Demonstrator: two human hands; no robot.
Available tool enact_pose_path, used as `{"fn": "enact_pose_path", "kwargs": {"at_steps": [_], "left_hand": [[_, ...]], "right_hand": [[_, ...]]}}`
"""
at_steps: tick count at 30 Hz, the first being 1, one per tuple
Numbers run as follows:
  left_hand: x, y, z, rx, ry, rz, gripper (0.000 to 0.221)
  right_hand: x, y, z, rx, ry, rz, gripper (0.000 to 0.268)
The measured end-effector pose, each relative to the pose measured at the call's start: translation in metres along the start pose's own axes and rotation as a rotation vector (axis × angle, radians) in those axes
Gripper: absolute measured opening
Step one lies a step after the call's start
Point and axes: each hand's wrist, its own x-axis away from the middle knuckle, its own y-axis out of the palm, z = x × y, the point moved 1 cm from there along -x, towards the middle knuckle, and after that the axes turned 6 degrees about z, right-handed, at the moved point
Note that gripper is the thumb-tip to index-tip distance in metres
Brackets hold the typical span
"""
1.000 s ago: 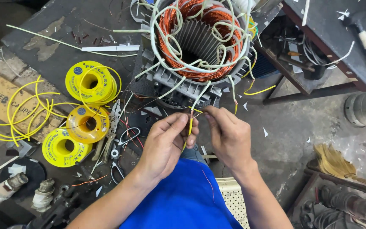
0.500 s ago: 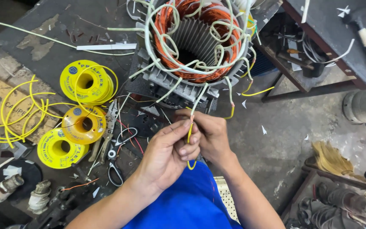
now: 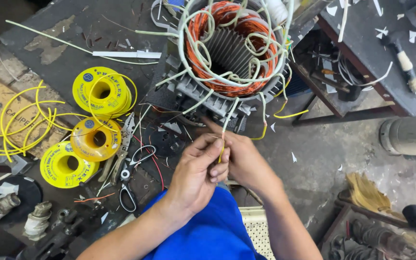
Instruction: Stripping insulation from wires and connecting them to the windings of an electric motor stator.
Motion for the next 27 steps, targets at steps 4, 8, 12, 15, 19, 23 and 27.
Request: {"fn": "enact_pose_path", "kwargs": {"at_steps": [4,8,12,15,19,23,27], "left_hand": [[0.0,0.005,0.0,-0.249,0.158,0.069,0.01],[-0.003,0.0,-0.009,-0.382,0.312,0.062,0.015],[0.001,-0.015,-0.018,-0.498,0.367,0.195,0.029],[0.001,-0.035,-0.024,-0.845,0.582,0.103,0.023],[0.0,-0.022,-0.022,-0.649,0.527,0.075,0.018],[-0.004,-0.012,-0.013,-0.396,0.458,0.045,0.019],[-0.011,-0.014,-0.005,-0.293,0.272,0.039,0.016]], "right_hand": [[0.033,-0.039,-0.059,0.738,-0.438,-0.114,0.045],[0.026,-0.037,-0.114,0.926,-0.747,0.059,0.017],[-0.007,0.001,-0.115,1.19,-0.694,-0.142,0.031],[-0.024,0.024,-0.1,1.463,-0.679,-0.257,0.009],[-0.017,0.017,-0.121,1.342,-0.681,-0.215,0.024],[0.011,-0.01,-0.136,0.849,-0.702,-0.244,0.018],[0.035,-0.034,-0.11,0.527,-0.619,-0.22,0.018]]}}
